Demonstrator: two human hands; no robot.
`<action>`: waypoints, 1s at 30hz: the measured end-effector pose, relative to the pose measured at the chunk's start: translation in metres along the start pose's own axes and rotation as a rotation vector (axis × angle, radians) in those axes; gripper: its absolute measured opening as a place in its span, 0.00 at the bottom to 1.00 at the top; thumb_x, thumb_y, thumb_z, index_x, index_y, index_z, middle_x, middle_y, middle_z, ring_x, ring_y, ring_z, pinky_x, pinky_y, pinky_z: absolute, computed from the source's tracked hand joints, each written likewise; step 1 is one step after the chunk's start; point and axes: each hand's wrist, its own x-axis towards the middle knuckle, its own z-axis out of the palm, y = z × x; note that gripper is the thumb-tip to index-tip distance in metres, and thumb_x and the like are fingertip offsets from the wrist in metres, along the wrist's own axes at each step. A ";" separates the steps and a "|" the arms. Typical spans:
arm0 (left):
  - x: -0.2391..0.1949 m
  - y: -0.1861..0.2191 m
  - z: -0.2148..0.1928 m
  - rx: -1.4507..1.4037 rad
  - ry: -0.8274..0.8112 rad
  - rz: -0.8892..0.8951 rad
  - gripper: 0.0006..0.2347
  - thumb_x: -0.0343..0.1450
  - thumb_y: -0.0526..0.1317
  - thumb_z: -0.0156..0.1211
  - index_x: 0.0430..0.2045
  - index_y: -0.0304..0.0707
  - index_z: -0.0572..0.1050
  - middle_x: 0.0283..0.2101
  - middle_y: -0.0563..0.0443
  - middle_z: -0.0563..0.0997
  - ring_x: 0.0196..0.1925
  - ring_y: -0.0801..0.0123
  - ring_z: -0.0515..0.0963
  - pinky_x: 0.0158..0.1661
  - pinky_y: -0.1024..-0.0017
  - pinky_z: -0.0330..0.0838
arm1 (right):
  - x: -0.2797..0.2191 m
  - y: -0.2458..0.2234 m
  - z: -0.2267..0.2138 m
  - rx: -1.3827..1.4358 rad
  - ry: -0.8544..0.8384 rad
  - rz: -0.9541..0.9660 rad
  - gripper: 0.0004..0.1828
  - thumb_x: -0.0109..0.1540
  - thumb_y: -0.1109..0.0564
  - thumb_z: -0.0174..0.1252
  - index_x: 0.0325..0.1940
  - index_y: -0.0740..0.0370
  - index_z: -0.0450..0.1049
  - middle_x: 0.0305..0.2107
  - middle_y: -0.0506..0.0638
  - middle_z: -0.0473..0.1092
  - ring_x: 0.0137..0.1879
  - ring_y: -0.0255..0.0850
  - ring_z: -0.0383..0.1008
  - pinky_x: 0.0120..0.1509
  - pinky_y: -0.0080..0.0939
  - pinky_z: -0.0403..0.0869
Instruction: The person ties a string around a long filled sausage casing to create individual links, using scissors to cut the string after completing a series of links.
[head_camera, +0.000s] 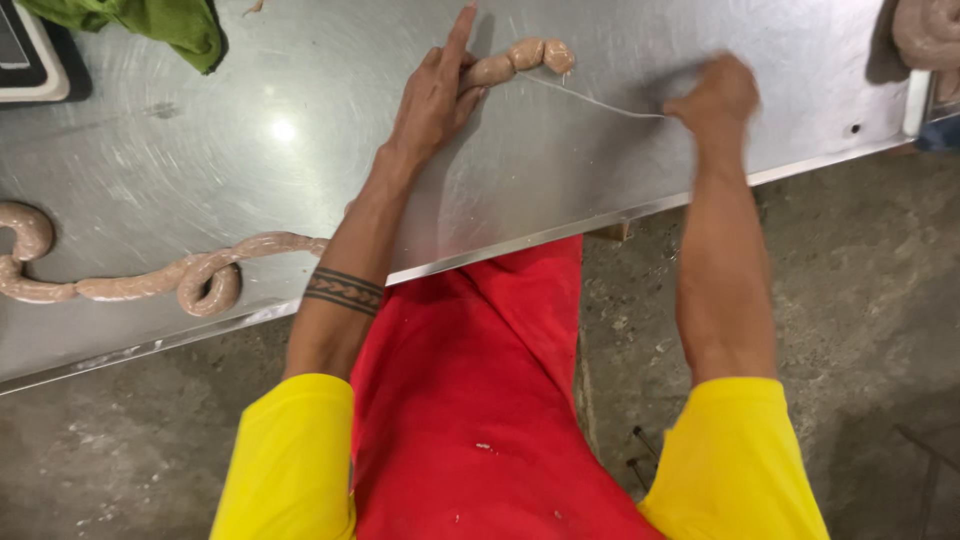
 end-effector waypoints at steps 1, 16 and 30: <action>0.000 -0.003 0.008 -0.018 0.058 0.006 0.41 0.69 0.30 0.75 0.74 0.45 0.51 0.44 0.45 0.83 0.45 0.54 0.82 0.48 0.61 0.78 | 0.007 -0.050 0.016 0.161 0.296 -0.254 0.30 0.47 0.39 0.82 0.35 0.60 0.75 0.31 0.55 0.74 0.36 0.53 0.74 0.37 0.53 0.73; 0.012 0.018 0.024 -0.109 0.225 -0.207 0.10 0.66 0.30 0.69 0.39 0.36 0.81 0.36 0.44 0.84 0.35 0.61 0.85 0.39 0.68 0.79 | -0.365 -0.098 -0.173 0.436 -0.166 0.104 0.13 0.63 0.68 0.53 0.49 0.60 0.76 0.38 0.49 0.80 0.38 0.41 0.81 0.44 0.40 0.74; -0.023 0.027 0.014 0.447 -0.058 0.302 0.18 0.68 0.36 0.68 0.52 0.61 0.78 0.47 0.51 0.73 0.52 0.59 0.73 0.50 0.60 0.71 | -0.373 0.036 -0.045 2.526 1.020 1.036 0.31 0.73 0.64 0.41 0.81 0.52 0.55 0.65 0.70 0.64 0.52 0.58 0.78 0.52 0.44 0.78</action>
